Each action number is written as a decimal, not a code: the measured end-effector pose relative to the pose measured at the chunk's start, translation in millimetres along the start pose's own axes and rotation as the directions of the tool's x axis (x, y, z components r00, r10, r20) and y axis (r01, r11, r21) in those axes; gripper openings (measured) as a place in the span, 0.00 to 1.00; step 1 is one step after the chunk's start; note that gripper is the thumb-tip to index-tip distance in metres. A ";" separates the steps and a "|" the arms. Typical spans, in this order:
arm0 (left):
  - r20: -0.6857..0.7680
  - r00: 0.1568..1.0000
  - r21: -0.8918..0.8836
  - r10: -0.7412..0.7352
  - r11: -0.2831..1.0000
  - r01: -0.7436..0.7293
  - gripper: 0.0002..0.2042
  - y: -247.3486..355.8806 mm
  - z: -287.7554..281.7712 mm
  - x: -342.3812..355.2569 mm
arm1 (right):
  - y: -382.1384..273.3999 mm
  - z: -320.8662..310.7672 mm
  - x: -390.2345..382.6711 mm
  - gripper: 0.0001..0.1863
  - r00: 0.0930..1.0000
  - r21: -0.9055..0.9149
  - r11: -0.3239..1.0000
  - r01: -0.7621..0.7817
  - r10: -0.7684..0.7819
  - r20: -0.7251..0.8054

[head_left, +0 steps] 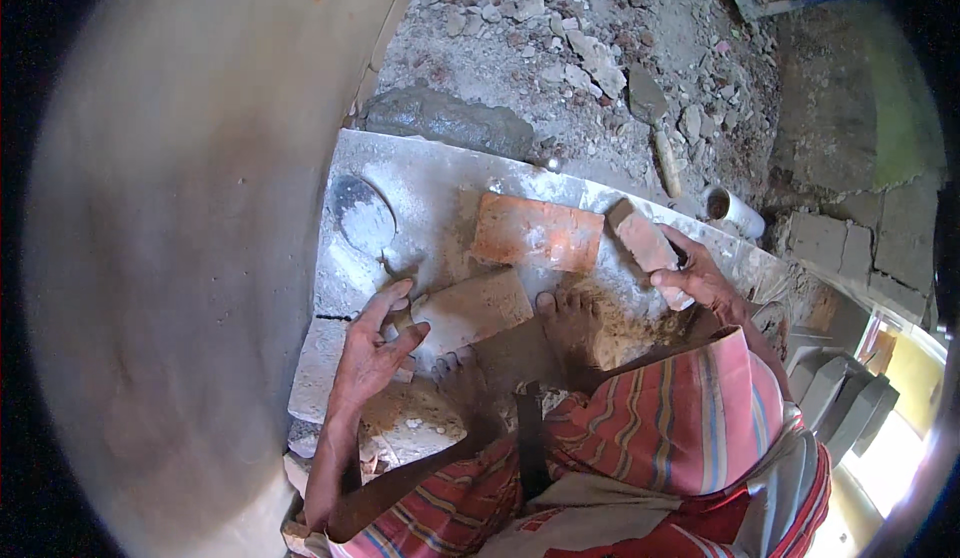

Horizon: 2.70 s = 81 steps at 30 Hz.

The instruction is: The person spreads mortar onto the ground using a trowel, gathers bricks from a pile, and lays the bricks into the mortar by hand.

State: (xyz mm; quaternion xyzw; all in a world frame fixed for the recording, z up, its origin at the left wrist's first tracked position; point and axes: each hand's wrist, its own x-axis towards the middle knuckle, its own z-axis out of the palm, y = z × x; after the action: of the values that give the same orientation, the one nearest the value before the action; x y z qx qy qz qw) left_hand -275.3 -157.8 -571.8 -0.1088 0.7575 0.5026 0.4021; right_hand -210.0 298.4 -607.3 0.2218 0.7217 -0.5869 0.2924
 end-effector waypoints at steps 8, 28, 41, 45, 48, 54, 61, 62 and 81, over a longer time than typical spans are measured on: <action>0.001 0.999 0.045 0.034 0.998 -0.034 0.28 -7.7 3.6 3.5 | -0.7 4.7 -11.3 0.51 0.994 0.171 0.979 -0.109 0.108 0.014; 0.029 0.999 -0.059 -0.043 0.997 0.045 0.29 -1.2 8.0 -0.6 | -44.6 -26.8 4.2 0.45 0.959 -0.331 0.943 -0.033 0.124 0.256; 0.044 0.996 -0.057 -0.081 0.995 0.084 0.28 3.0 10.5 -4.5 | -66.0 84.5 83.2 0.44 0.874 -0.789 0.378 0.484 -0.259 0.412; 0.041 0.999 0.018 -0.027 0.999 0.026 0.28 -9.3 8.9 -0.9 | -43.8 102.1 86.3 0.57 0.871 -0.786 0.386 0.482 -0.302 0.386; 0.042 0.997 -0.058 -0.062 0.996 0.065 0.28 -11.4 8.4 -3.8 | -52.4 115.4 84.1 0.56 0.901 -0.841 0.335 0.425 -0.251 0.355; 0.102 0.978 -0.038 -0.183 0.982 0.188 0.30 1.3 13.0 -0.1 | -38.5 123.9 79.4 0.56 0.878 -0.903 0.182 0.388 -0.369 0.303; 0.051 0.991 0.176 0.120 0.976 -0.127 0.30 -13.4 5.9 1.1 | -42.0 117.4 89.9 0.56 0.845 -0.859 0.202 0.470 -0.384 0.372; 0.051 0.999 0.053 0.003 0.999 -0.006 0.30 -7.0 7.4 -1.7 | -55.7 114.0 86.2 0.55 0.883 -0.803 0.385 0.455 -0.313 0.350; 0.040 0.982 -0.759 0.185 0.645 -0.090 0.52 21.9 33.8 13.1 | -81.0 156.3 72.0 0.53 0.552 0.294 0.956 -0.012 -0.239 0.799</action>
State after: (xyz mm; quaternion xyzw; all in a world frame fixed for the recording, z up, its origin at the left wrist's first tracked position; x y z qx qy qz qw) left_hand -279.4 -115.6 -572.3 -0.1791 0.4627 0.8056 0.3237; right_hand -291.0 126.8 -620.2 -0.0899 0.4274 -0.7306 0.5249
